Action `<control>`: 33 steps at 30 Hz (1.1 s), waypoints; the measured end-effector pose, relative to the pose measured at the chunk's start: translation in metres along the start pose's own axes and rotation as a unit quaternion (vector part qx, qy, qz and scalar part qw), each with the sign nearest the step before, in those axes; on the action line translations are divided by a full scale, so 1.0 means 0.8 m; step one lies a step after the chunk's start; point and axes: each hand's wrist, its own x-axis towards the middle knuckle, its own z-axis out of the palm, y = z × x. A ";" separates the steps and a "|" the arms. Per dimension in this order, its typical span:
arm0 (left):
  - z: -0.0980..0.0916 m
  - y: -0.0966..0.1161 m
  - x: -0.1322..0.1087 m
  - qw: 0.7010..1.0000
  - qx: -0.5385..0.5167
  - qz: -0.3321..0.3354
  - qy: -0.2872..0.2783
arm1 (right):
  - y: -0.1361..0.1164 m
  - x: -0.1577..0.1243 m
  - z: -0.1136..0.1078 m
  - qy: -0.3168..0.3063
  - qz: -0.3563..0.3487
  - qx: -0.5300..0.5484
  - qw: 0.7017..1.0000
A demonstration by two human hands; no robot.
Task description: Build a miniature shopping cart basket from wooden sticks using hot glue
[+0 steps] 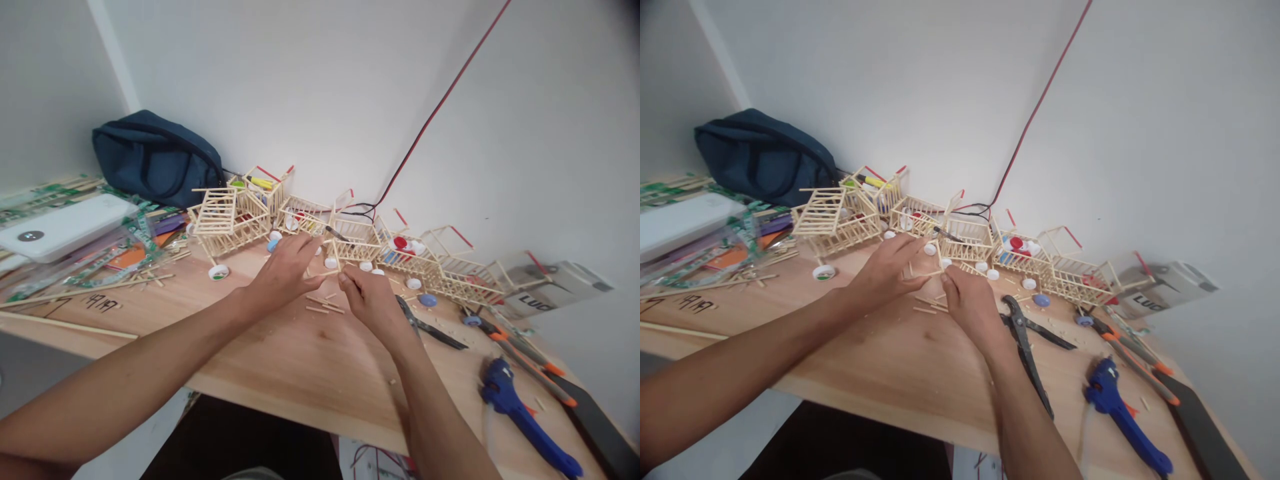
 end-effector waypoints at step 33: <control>-0.004 0.002 0.001 1.000 -0.011 -0.015 -0.023 | -0.001 0.000 0.000 -0.005 0.004 -0.013 1.000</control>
